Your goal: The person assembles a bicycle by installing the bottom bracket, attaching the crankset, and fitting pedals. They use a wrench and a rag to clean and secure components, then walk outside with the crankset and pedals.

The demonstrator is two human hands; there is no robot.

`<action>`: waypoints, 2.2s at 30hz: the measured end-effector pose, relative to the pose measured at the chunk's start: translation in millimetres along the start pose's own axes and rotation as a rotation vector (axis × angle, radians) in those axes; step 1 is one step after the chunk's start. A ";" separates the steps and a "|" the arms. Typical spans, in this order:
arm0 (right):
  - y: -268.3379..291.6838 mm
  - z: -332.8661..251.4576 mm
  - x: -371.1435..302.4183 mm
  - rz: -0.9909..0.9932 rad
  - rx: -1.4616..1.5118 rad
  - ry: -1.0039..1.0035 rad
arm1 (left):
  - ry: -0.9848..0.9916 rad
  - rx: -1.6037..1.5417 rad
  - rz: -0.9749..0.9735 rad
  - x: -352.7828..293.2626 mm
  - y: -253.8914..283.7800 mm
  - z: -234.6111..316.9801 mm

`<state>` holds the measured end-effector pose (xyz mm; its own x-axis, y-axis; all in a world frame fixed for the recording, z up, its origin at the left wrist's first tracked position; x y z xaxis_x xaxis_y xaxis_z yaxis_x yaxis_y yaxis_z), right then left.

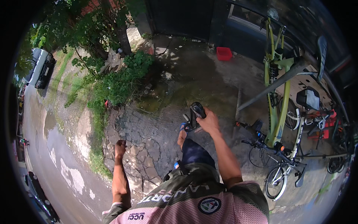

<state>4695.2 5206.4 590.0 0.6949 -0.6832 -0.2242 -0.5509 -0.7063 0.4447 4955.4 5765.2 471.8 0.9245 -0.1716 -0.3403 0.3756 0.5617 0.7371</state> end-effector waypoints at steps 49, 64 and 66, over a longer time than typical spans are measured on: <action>369.1 65.5 845.1 0.237 -0.059 -0.249 | -0.503 0.030 -0.129 793.0 -439.9 1045.9; 397.4 44.8 893.7 0.302 -0.138 -0.279 | -0.304 0.003 -0.215 1036.8 -527.9 1231.3; 393.0 41.1 895.0 0.286 -0.161 -0.291 | -0.452 0.143 -0.054 1063.1 -526.2 1219.5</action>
<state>5081.7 4309.7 528.4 0.3529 -0.8874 -0.2966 -0.6072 -0.4584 0.6490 5819.3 4300.2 434.1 0.8270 -0.5501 -0.1157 0.3999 0.4311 0.8088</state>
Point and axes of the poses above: each hand's wrist, its own x-axis towards the middle knuckle, its own y-axis out of the back of the hand, z = x × y, the point moved 7 cm from there along x, towards the middle knuckle, and after that the axes turned 7 degrees about x, right-handed, at the moved point
